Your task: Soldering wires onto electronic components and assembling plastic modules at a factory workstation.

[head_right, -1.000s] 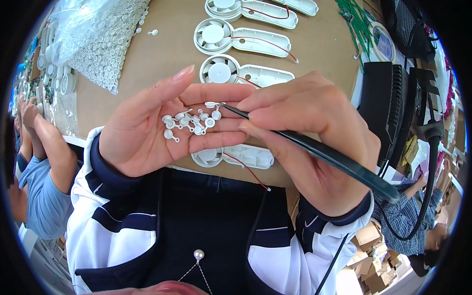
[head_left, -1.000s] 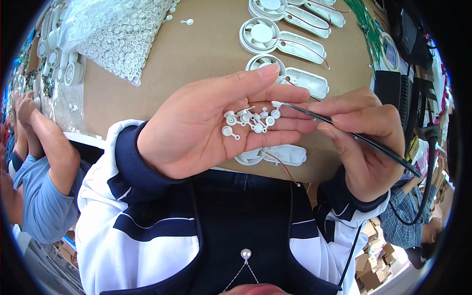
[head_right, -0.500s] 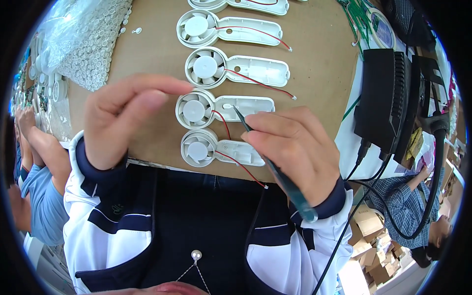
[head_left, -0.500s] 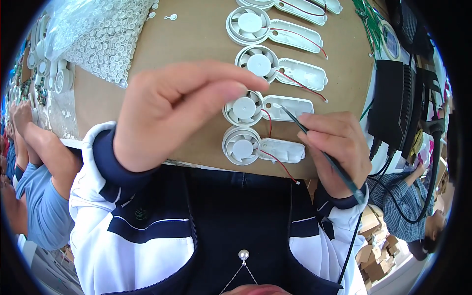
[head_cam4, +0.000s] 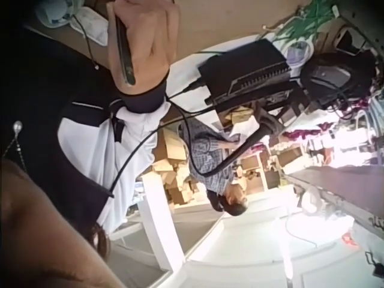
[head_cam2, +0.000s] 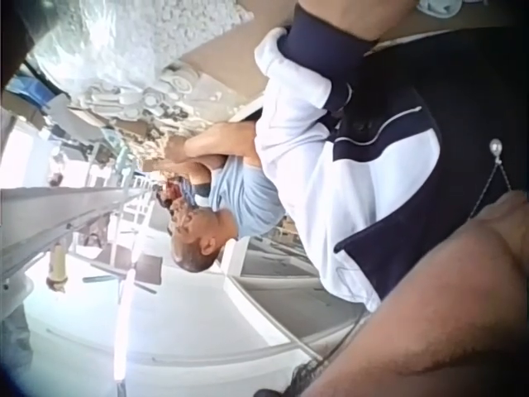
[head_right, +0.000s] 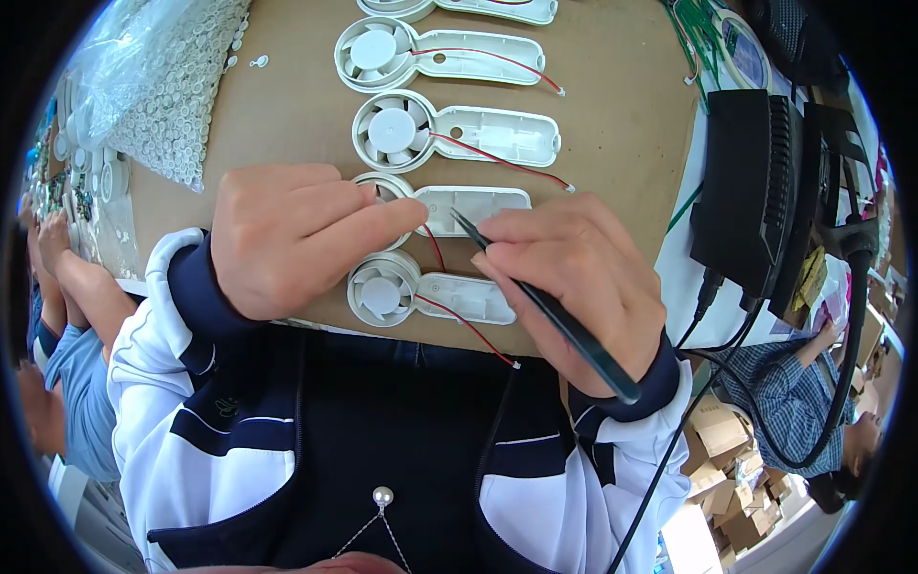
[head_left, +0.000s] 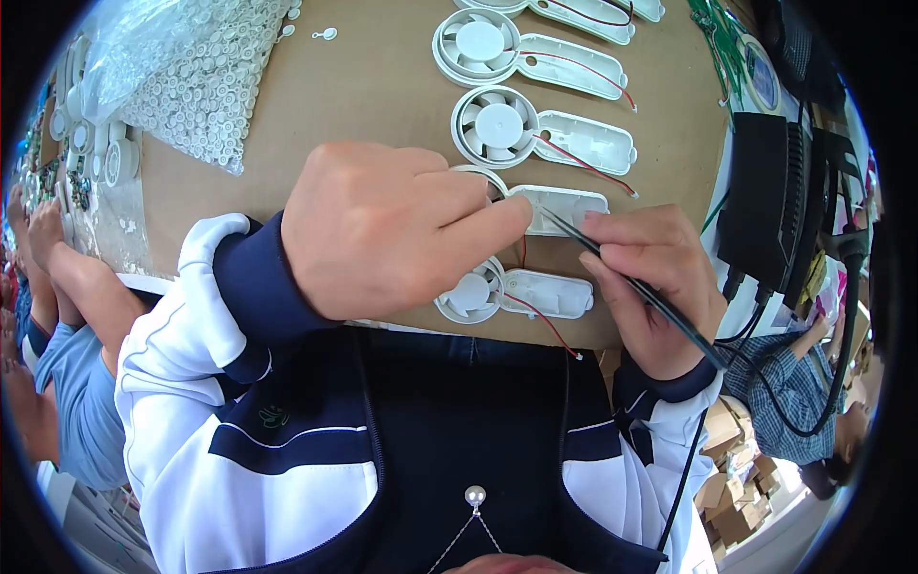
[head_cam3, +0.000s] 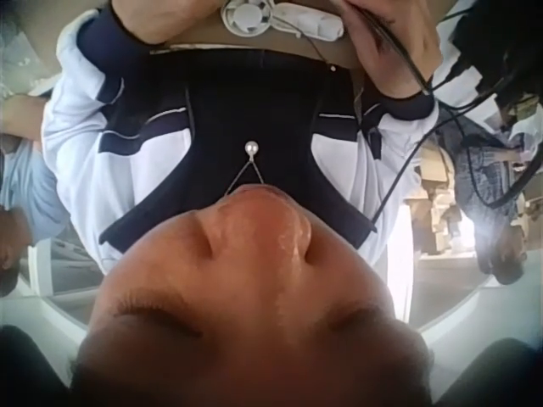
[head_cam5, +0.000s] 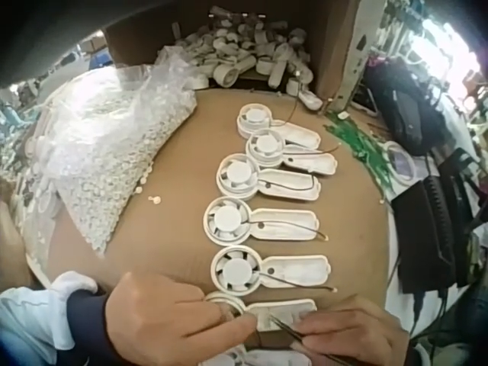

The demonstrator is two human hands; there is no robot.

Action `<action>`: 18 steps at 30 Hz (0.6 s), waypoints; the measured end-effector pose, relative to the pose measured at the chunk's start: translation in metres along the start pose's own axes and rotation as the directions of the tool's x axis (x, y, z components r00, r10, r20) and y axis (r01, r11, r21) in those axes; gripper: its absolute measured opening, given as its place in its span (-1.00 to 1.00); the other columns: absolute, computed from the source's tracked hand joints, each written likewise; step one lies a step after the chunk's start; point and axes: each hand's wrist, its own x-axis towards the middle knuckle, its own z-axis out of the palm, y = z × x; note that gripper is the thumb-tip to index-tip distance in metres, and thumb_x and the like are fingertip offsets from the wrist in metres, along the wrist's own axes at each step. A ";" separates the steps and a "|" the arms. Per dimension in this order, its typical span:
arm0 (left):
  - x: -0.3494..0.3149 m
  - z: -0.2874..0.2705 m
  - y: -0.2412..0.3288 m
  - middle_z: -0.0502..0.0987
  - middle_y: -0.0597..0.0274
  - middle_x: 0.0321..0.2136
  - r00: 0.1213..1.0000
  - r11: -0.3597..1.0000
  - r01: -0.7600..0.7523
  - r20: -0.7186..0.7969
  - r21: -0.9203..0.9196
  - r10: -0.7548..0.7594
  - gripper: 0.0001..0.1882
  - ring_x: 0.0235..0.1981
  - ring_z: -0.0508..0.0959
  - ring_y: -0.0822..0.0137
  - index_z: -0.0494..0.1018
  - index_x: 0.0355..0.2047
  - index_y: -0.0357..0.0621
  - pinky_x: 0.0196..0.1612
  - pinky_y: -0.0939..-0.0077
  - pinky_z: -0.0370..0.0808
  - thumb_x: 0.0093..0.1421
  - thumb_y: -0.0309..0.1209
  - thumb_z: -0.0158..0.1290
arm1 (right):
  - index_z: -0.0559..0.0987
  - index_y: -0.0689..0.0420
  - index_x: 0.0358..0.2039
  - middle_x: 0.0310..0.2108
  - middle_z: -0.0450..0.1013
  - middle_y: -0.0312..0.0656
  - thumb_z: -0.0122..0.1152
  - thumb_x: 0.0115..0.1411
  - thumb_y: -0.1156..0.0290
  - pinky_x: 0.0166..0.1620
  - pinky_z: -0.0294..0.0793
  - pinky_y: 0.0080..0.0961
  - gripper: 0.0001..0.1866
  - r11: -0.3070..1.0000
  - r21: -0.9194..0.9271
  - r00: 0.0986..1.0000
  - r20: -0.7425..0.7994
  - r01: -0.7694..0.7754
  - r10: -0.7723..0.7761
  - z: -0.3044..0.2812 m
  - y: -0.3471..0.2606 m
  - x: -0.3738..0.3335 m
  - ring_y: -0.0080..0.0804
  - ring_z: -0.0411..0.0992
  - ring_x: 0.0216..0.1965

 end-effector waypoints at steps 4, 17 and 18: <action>0.002 0.001 0.004 0.25 0.40 -0.58 1.000 0.998 0.000 0.016 0.059 0.000 -0.83 -0.67 0.27 0.42 0.52 -0.33 -0.04 -0.67 0.51 0.20 0.02 -0.46 0.13 | 0.62 0.22 -0.31 -0.27 0.60 -0.15 0.34 0.04 0.64 -0.15 0.51 -0.42 -0.83 0.999 0.020 0.999 0.026 -0.025 0.025 -0.001 -0.001 0.005 -0.21 0.51 -0.27; 0.002 0.002 0.007 0.27 0.38 -0.54 0.999 0.997 0.014 0.038 0.075 -0.016 -0.84 -0.65 0.28 0.42 0.51 -0.34 -0.06 -0.67 0.51 0.21 0.01 -0.46 0.13 | 0.60 0.22 -0.35 -0.29 0.62 -0.09 0.37 0.04 0.66 -0.23 0.48 -0.51 -0.84 0.996 -0.067 0.985 0.158 -0.056 0.066 -0.007 0.000 0.022 -0.29 0.52 -0.32; 0.002 0.003 0.006 0.27 0.38 -0.54 0.999 0.997 0.014 0.031 0.070 -0.016 -0.84 -0.65 0.29 0.41 0.51 -0.33 -0.06 -0.67 0.51 0.21 0.01 -0.46 0.13 | 0.60 0.23 -0.35 -0.29 0.62 -0.09 0.37 0.04 0.66 -0.23 0.47 -0.51 -0.84 0.996 -0.070 0.985 0.162 -0.056 0.067 -0.007 0.000 0.022 -0.29 0.52 -0.32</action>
